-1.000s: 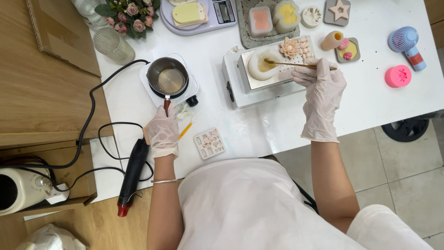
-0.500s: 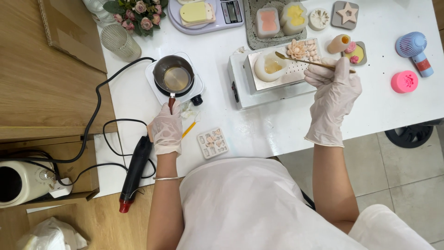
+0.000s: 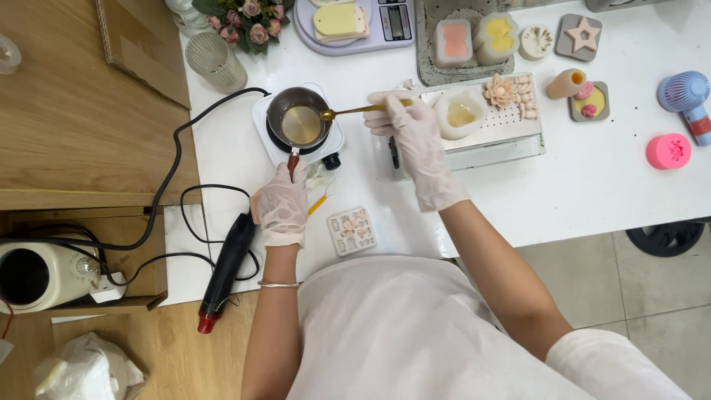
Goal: Using a spoon to drip melted wax into a silicone mold containing decorative wax pieces.
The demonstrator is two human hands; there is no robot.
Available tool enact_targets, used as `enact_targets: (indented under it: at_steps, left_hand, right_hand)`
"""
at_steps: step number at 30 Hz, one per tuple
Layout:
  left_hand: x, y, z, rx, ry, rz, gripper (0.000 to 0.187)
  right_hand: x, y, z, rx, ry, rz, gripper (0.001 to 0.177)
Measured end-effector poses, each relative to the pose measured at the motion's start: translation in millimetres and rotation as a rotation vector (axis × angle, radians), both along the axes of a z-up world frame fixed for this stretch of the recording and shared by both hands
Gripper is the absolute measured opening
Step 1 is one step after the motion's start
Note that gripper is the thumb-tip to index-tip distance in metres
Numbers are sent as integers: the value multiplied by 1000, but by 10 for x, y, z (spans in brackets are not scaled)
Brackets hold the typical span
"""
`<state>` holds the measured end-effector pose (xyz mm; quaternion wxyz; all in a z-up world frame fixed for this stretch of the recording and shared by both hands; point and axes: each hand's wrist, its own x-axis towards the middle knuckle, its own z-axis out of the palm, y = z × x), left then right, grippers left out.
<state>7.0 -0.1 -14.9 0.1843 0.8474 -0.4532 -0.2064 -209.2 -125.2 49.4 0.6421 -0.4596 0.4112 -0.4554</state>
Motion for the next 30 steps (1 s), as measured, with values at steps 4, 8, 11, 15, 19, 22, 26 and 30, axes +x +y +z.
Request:
enact_targets:
  at_steps: [4, 8, 11, 15, 19, 22, 26, 30]
  left_hand:
    - [-29, 9, 49, -25, 13, -24, 43]
    - [-81, -13, 191, 22, 7, -27, 44]
    - [-88, -20, 201, 28, 25, -26, 43]
    - [-120, -24, 237, 57, 29, -20, 43]
    - [-128, 2, 246, 57, -34, -56, 39]
    - [-134, 0, 252, 60, -30, -65, 38]
    - [-108, -48, 235, 82, -14, -58, 41]
    - [-84, -41, 194, 101, -33, -67, 43]
  right_hand:
    - [293, -178, -260, -3, 68, 114, 35]
    - [459, -429, -417, -55, 206, 145, 27]
    - [506, -650, -505, -102, 295, 140, 27]
    - [534, -816, -594, -76, 374, 223, 30]
    - [570, -842, -721, -37, 315, 234, 30]
    - [510, -841, -774, 44, 268, 226, 32]
    - [409, -833, -763, 132, 119, 215, 36]
    - [344, -778, -767, 164, 85, 167, 37]
